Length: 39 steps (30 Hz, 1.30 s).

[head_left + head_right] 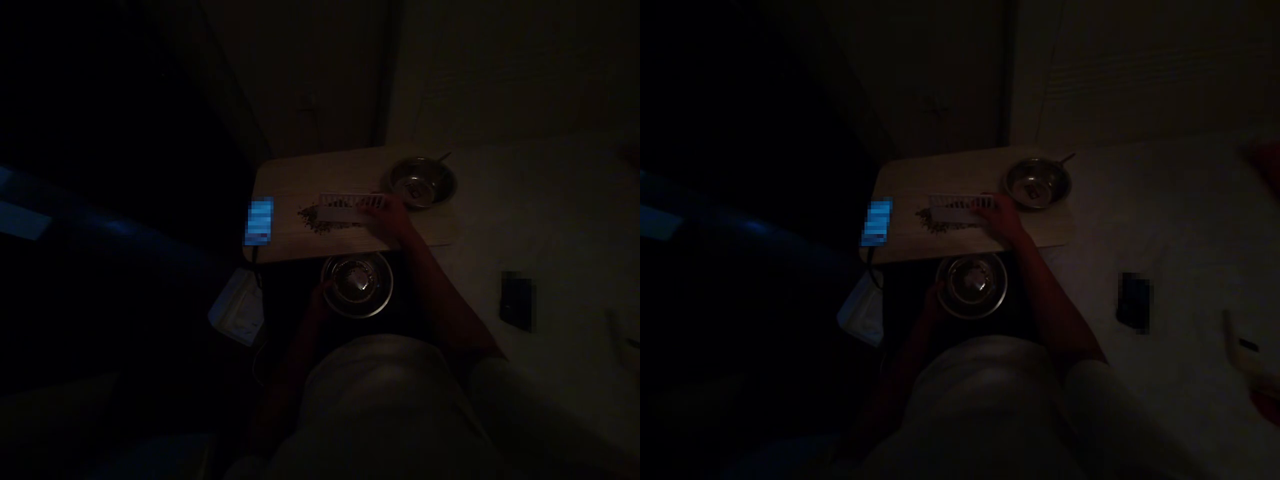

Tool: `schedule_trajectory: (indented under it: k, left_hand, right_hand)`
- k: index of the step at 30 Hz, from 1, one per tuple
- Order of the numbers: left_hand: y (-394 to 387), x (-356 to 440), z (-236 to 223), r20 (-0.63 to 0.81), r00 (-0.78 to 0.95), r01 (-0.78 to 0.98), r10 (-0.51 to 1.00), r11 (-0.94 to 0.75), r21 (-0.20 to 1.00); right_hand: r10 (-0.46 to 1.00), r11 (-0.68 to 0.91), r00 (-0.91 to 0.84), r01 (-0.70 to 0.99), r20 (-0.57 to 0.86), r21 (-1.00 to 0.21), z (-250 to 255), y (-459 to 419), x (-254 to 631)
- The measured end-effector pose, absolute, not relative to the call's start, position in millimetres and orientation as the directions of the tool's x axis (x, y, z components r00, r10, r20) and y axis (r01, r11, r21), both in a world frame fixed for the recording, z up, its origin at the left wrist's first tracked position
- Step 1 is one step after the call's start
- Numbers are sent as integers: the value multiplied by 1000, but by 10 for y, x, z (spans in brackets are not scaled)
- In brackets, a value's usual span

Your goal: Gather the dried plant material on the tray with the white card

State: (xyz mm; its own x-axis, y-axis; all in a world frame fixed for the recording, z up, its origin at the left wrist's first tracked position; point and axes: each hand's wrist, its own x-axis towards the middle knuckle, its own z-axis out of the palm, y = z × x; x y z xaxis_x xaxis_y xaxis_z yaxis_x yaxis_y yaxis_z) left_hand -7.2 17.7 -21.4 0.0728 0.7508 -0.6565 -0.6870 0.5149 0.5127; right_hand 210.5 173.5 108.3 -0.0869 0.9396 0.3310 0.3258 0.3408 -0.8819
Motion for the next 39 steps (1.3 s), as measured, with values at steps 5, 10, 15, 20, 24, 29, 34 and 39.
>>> schedule_trajectory:
  k: [5, 10, 15, 20, 24, 29, 34, 39]
  left_hand:
    - [173, -69, -144, -639, 94, -723, 764, 494, 484]
    - [176, -89, -119, -650, 89, -715, 755, 502, 486]
    - [163, -72, -93, -640, 67, -708, 765, 489, 511]
    - [166, -56, -60, -651, 71, -701, 756, 502, 506]
    - [174, -55, -44, -648, 90, -718, 756, 500, 484]
    - [163, -61, -47, -648, 99, -732, 755, 496, 467]
    - [158, -77, -67, -620, 130, -740, 774, 492, 459]
    - [166, -81, -63, -644, 105, -743, 757, 491, 455]
  right_hand:
    - [925, 349, 18, 356, 379, -867, 1138, 1654, 2140]
    - [918, 352, 37, 384, 395, -853, 1148, 1560, 2155]
    - [934, 330, -6, 402, 358, -854, 1101, 1508, 2143]
    - [940, 317, -5, 394, 342, -863, 1116, 1485, 2137]
    - [943, 313, -23, 410, 333, -857, 1155, 1453, 2144]
    - [949, 301, -38, 403, 313, -864, 1172, 1405, 2150]
    - [960, 275, -54, 378, 275, -884, 1163, 1368, 2155]
    - [957, 286, -69, 370, 280, -884, 1176, 1327, 2165]
